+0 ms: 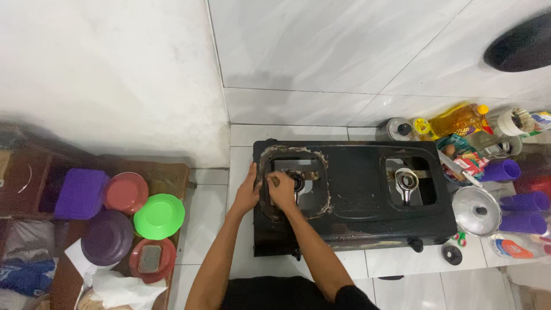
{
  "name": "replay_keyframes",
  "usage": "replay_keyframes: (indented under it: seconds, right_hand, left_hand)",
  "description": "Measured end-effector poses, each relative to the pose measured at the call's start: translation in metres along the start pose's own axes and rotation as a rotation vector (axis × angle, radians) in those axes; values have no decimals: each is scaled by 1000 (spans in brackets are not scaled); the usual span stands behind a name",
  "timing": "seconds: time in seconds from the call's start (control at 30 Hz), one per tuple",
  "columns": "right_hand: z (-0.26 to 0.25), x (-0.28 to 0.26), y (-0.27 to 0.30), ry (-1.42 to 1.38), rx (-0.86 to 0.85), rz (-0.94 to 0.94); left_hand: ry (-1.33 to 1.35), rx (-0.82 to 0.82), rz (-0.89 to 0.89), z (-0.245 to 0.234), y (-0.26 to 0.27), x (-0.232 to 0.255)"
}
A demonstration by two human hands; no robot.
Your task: The person removes the burner caps and a round grate from a two-burner tabletop gas stove and sets them on the counter. They wipe the stove surface and burner wells with a cloth, spray cleaning liquid onto the stove, and continue scrubbing the burner recesses with the cloth.
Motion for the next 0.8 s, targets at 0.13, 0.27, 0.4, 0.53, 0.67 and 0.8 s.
replay_keyframes:
  seconds: [0.13, 0.27, 0.4, 0.53, 0.67, 0.8]
  right_hand:
    - [1, 5, -44, 37, 30, 11]
    - [1, 5, -30, 12, 26, -62]
    - [-1, 3, 0, -37, -72, -73]
    - [-4, 3, -34, 35, -30, -59]
    - [1, 7, -49, 23, -10, 82]
    - [3, 4, -10, 12, 69, -68]
  left_hand:
    - [11, -26, -35, 4, 1, -6]
    - [-2, 11, 29, 1, 0, -2]
    - [43, -17, -101, 1, 1, 1]
    - [24, 20, -9, -1, 4, 7]
    - [29, -5, -79, -1, 1, 8]
    - [23, -63, -175, -1, 1, 7]
Point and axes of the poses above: each hand's wrist, its own y-axis away from the middle knuckle, its own z-axis out of the palm, x = y × z, the point moved 2 cm from there along -y, towards the middle knuckle, and after that the axes turned 14 degrees about -x, right-handed, at the moved point
